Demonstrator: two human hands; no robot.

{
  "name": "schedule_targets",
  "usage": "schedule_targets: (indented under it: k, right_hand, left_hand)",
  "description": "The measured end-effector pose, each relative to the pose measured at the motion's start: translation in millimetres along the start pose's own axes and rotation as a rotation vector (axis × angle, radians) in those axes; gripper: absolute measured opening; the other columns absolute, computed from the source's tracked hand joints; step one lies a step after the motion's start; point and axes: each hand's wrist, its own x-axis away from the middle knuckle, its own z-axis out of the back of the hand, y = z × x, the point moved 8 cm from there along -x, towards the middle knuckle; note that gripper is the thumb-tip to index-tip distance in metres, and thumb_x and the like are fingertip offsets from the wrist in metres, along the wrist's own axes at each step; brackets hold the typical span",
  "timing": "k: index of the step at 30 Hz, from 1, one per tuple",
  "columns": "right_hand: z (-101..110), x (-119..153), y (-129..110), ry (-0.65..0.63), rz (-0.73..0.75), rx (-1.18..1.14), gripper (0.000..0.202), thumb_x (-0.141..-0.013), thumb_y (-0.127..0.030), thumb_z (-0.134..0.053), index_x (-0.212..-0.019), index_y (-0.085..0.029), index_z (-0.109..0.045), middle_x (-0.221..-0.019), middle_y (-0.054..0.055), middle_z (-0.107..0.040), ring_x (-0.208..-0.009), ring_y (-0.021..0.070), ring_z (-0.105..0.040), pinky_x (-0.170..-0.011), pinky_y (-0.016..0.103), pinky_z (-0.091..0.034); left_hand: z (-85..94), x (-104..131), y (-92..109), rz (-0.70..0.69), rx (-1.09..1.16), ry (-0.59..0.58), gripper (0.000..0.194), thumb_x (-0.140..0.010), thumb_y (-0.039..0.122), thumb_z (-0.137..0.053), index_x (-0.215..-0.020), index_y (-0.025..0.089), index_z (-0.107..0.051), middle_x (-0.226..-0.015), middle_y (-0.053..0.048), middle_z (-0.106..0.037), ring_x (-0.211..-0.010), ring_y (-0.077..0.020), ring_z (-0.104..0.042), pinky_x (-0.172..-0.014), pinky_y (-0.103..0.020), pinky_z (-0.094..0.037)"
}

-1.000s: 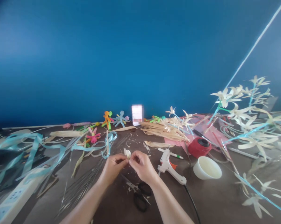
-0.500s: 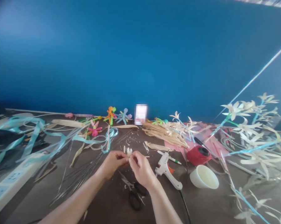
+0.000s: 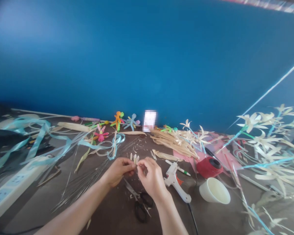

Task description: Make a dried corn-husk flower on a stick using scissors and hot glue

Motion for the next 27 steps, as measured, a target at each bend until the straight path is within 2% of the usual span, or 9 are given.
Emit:
schedule_targets:
  k: [6, 11, 17, 21, 27]
  right_hand:
    - [-4.4, 1.6, -0.8, -0.032, 0.018, 0.070, 0.014, -0.072, -0.009, -0.050, -0.081, -0.020, -0.054, -0.069, -0.001, -0.046, -0.067, 0.0140, -0.048, -0.064, 0.025, -0.038]
    - [-3.4, 0.8, -4.7, -0.077, 0.036, 0.057, 0.011, -0.074, -0.009, -0.049, -0.076, -0.020, -0.052, -0.070, -0.001, -0.048, -0.067, 0.0132, -0.047, -0.064, 0.024, -0.037]
    - [-3.7, 0.0, -5.9, -0.081, 0.049, 0.054, 0.010, -0.076, -0.010, -0.047, -0.072, -0.019, -0.051, -0.068, -0.001, -0.047, -0.066, 0.0128, -0.047, -0.062, 0.023, -0.036]
    - [-5.8, 1.1, -3.8, -0.063, 0.046, 0.069, 0.009, -0.075, -0.011, -0.047, -0.072, -0.019, -0.050, -0.067, -0.001, -0.046, -0.065, 0.0132, -0.046, -0.061, 0.024, -0.036]
    - [-2.7, 2.4, -2.5, 0.031, 0.034, 0.040, 0.008, -0.076, -0.013, -0.046, -0.072, -0.019, -0.051, -0.065, -0.001, -0.047, -0.063, 0.0132, -0.046, -0.061, 0.024, -0.037]
  left_hand:
    - [-3.2, 2.9, 5.2, 0.004, -0.062, -0.001, 0.018, -0.061, 0.027, -0.068, -0.065, 0.010, -0.066, -0.049, 0.000, -0.058, -0.046, -0.0069, -0.050, -0.048, -0.018, -0.038]
    - [-4.7, 5.1, 9.2, -0.004, -0.110, -0.019, 0.018, -0.061, 0.027, -0.068, -0.063, 0.010, -0.066, -0.048, 0.001, -0.057, -0.046, -0.0075, -0.050, -0.048, -0.018, -0.038]
    - [-2.7, 2.9, 4.7, -0.008, -0.107, -0.033, 0.018, -0.061, 0.028, -0.067, -0.063, 0.010, -0.065, -0.050, 0.000, -0.058, -0.047, -0.0082, -0.051, -0.048, -0.019, -0.038]
    - [-5.1, 2.8, 4.4, -0.014, -0.062, -0.040, 0.018, -0.060, 0.028, -0.068, -0.063, 0.010, -0.065, -0.050, 0.000, -0.058, -0.046, -0.0077, -0.049, -0.049, -0.019, -0.038]
    - [-4.7, 3.6, 7.7, -0.021, 0.017, -0.004, 0.020, -0.059, 0.030, -0.070, -0.062, 0.011, -0.064, -0.051, 0.000, -0.058, -0.047, -0.0082, -0.050, -0.051, -0.021, -0.039]
